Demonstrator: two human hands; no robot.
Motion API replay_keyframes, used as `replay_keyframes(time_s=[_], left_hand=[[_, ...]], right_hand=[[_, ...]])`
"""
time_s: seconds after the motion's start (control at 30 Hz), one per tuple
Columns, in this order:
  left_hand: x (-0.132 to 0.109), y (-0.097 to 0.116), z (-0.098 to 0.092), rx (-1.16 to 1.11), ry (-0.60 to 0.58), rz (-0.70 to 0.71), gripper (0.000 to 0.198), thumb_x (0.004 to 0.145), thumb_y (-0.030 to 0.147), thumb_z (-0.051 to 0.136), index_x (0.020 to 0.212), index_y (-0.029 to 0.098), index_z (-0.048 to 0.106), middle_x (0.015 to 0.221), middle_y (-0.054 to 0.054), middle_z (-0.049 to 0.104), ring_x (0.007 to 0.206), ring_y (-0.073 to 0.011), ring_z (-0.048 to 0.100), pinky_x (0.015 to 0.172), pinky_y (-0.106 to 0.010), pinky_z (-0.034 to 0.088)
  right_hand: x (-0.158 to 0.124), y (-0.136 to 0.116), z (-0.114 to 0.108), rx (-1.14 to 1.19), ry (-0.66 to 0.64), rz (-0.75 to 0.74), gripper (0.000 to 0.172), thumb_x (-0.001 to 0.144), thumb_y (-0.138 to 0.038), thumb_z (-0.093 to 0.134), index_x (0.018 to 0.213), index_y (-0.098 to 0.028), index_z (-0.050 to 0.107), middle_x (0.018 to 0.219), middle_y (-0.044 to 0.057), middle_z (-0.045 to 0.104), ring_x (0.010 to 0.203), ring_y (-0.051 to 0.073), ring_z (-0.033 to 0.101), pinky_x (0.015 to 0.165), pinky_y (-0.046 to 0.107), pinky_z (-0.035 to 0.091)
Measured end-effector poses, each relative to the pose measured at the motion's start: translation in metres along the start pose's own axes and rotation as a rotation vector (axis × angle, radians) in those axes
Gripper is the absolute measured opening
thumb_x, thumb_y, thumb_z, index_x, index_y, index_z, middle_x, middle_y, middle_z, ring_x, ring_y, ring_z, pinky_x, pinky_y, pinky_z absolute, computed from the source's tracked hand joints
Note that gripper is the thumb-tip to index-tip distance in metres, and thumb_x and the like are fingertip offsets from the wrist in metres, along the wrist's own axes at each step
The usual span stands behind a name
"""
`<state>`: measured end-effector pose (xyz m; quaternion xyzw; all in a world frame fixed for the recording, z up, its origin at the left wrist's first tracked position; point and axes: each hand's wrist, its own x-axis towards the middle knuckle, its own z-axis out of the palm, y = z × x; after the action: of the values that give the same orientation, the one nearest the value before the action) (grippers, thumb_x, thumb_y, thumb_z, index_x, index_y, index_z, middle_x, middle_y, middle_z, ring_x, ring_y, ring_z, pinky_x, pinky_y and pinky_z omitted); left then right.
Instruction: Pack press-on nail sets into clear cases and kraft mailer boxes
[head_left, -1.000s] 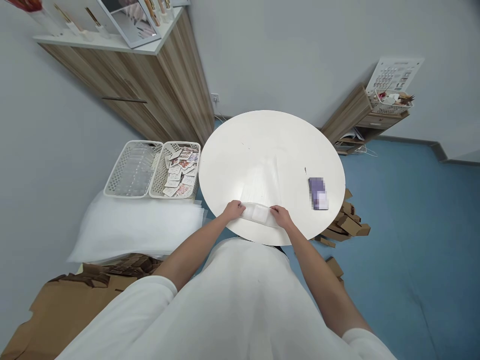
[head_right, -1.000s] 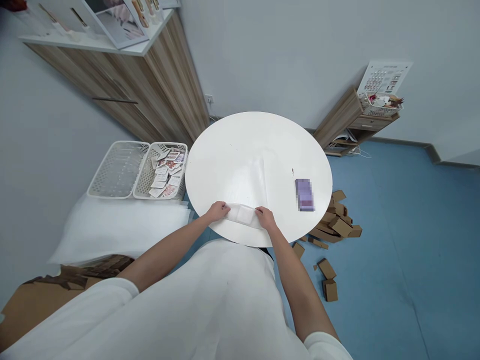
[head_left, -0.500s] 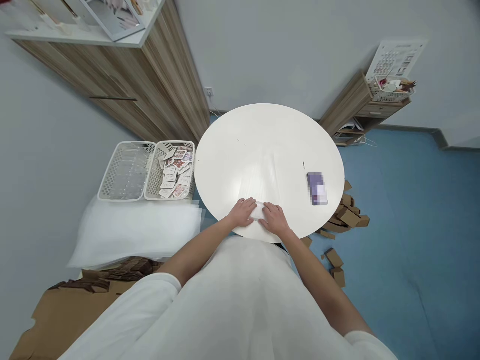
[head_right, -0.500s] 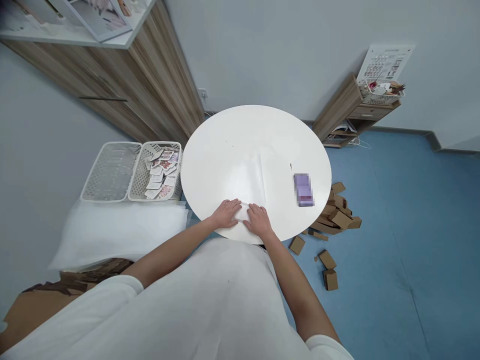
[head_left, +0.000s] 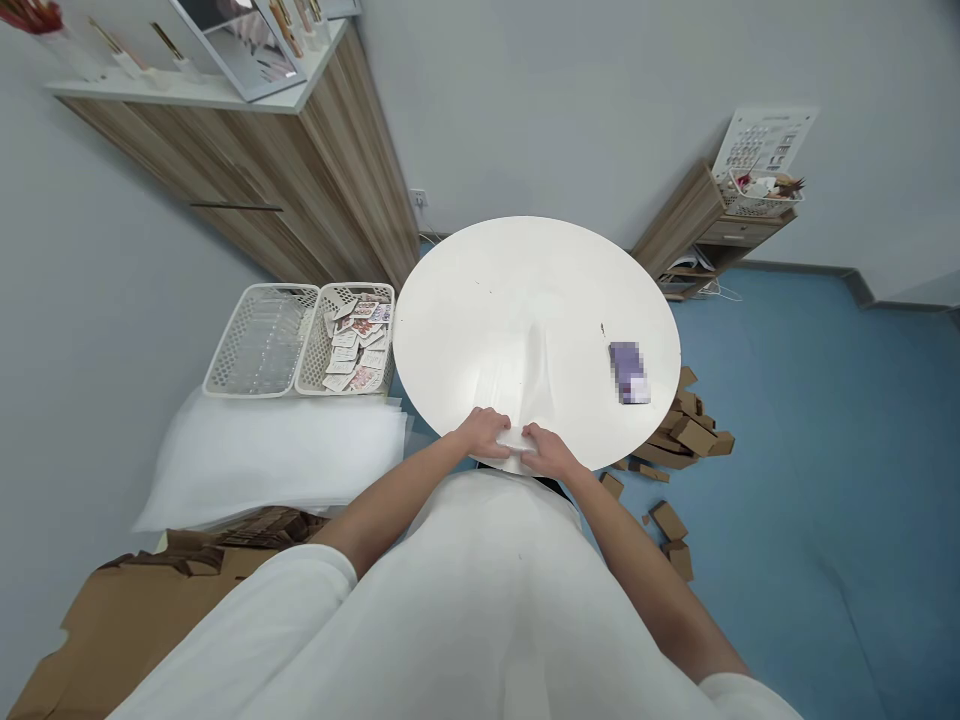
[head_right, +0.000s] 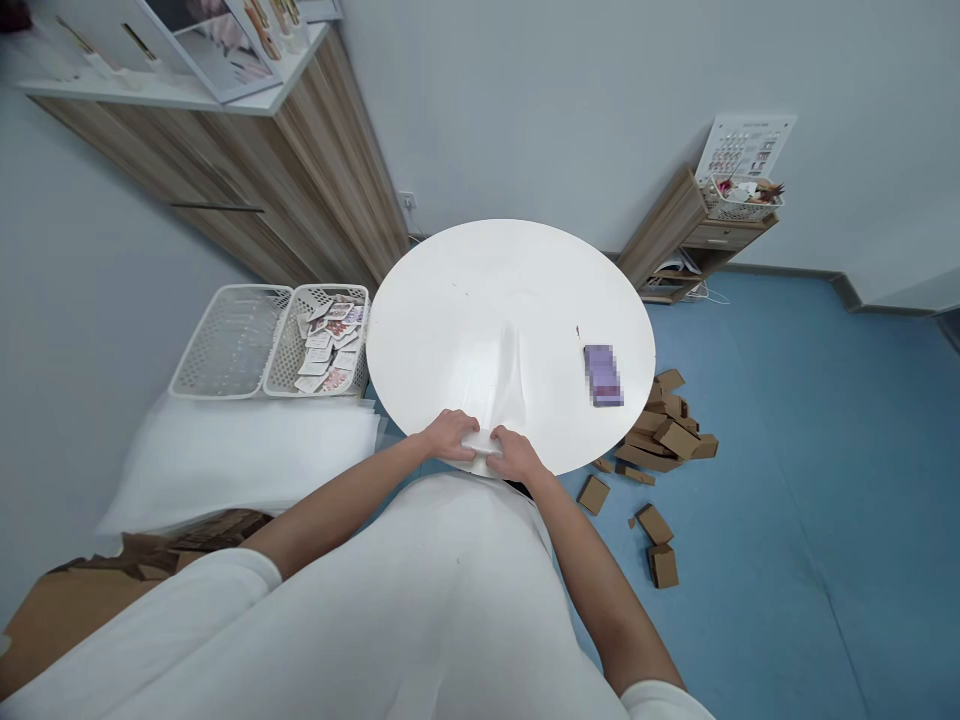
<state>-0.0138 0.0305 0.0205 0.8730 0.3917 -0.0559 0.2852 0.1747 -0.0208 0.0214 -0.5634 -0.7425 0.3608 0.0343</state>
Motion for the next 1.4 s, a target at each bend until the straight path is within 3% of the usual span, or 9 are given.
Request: replay_keyframes(time_s=[0.2, 0.33, 0.53, 0.7, 0.87, 1.03, 1.13, 1.23, 1.4], left_hand=[[-0.005, -0.006, -0.003, -0.154, 0.037, -0.08, 0.04, 0.074, 0.051, 0.045, 0.1, 0.024, 0.06, 0.109, -0.005, 0.056, 0.102, -0.0247, 0.05, 0.083, -0.035, 0.038], [-0.002, -0.021, -0.008, -0.311, 0.006, -0.119, 0.042, 0.071, 0.046, 0.052, 0.105, 0.023, 0.057, 0.105, -0.004, 0.06, 0.095, -0.0224, 0.055, 0.079, -0.03, 0.041], [-0.003, -0.038, -0.001, -0.487, 0.123, -0.289, 0.03, 0.074, 0.04, 0.047, 0.093, 0.019, 0.059, 0.092, -0.004, 0.063, 0.084, -0.0208, 0.057, 0.069, -0.028, 0.043], [-0.001, -0.041, 0.005, -0.395, 0.14, -0.391, 0.023, 0.078, 0.037, 0.043, 0.076, 0.018, 0.057, 0.079, -0.003, 0.063, 0.075, -0.0187, 0.058, 0.064, -0.026, 0.041], [0.003, -0.044, 0.006, -0.322, 0.136, -0.53, 0.017, 0.074, 0.034, 0.049, 0.076, 0.018, 0.055, 0.079, -0.005, 0.062, 0.075, -0.0198, 0.057, 0.06, -0.026, 0.039], [0.003, -0.039, 0.007, -0.255, 0.121, -0.641, 0.02, 0.073, 0.034, 0.051, 0.085, 0.019, 0.053, 0.084, -0.006, 0.061, 0.08, -0.0222, 0.057, 0.064, -0.029, 0.04], [0.001, -0.033, 0.006, -0.168, 0.162, -0.631, 0.03, 0.074, 0.032, 0.05, 0.101, 0.019, 0.048, 0.098, -0.008, 0.058, 0.092, -0.0249, 0.054, 0.074, -0.033, 0.04], [0.0, -0.027, 0.001, -0.029, 0.252, -0.539, 0.05, 0.074, 0.03, 0.051, 0.12, 0.02, 0.036, 0.117, -0.012, 0.048, 0.108, -0.0291, 0.044, 0.085, -0.038, 0.035], [0.004, -0.016, -0.005, 0.086, 0.259, -0.253, 0.048, 0.074, 0.014, 0.046, 0.121, 0.023, 0.038, 0.13, -0.009, 0.038, 0.124, -0.0258, 0.028, 0.098, -0.04, 0.024]], right_hand=[[0.002, 0.003, -0.013, 0.123, 0.055, 0.016, 0.027, 0.078, -0.034, 0.047, 0.1, -0.021, 0.056, 0.108, 0.007, 0.056, 0.101, 0.021, 0.05, 0.083, 0.032, 0.039], [0.013, 0.01, -0.025, 0.249, 0.046, 0.103, 0.031, 0.081, -0.043, 0.044, 0.102, -0.024, 0.056, 0.104, 0.005, 0.059, 0.094, 0.02, 0.054, 0.077, 0.031, 0.042], [0.02, 0.02, -0.022, 0.42, 0.198, 0.187, 0.03, 0.077, -0.045, 0.047, 0.098, -0.024, 0.052, 0.102, 0.004, 0.06, 0.094, 0.018, 0.053, 0.075, 0.029, 0.041], [0.026, 0.035, -0.017, 0.405, 0.248, 0.234, 0.018, 0.076, -0.039, 0.045, 0.08, -0.022, 0.052, 0.082, -0.001, 0.059, 0.073, 0.014, 0.052, 0.063, 0.025, 0.039], [0.034, 0.046, -0.016, 0.32, 0.304, 0.373, 0.013, 0.073, -0.03, 0.044, 0.063, -0.021, 0.042, 0.059, -0.003, 0.046, 0.054, 0.012, 0.04, 0.051, 0.024, 0.031], [0.036, 0.042, -0.009, 0.26, 0.303, 0.417, 0.012, 0.076, -0.027, 0.04, 0.08, -0.022, 0.049, 0.065, 0.0, 0.05, 0.059, 0.016, 0.045, 0.053, 0.026, 0.033], [0.035, 0.037, -0.001, 0.163, 0.353, 0.383, 0.039, 0.077, -0.022, 0.038, 0.116, -0.02, 0.04, 0.091, 0.008, 0.056, 0.078, 0.021, 0.054, 0.064, 0.031, 0.039], [0.034, 0.034, 0.004, -0.028, 0.436, 0.265, 0.056, 0.075, -0.014, 0.039, 0.13, -0.019, 0.027, 0.12, 0.015, 0.047, 0.107, 0.027, 0.046, 0.085, 0.04, 0.036], [0.037, 0.026, -0.005, -0.219, 0.294, -0.076, 0.036, 0.077, -0.011, 0.041, 0.111, -0.02, 0.047, 0.136, 0.012, 0.035, 0.129, 0.026, 0.024, 0.1, 0.047, 0.019]])
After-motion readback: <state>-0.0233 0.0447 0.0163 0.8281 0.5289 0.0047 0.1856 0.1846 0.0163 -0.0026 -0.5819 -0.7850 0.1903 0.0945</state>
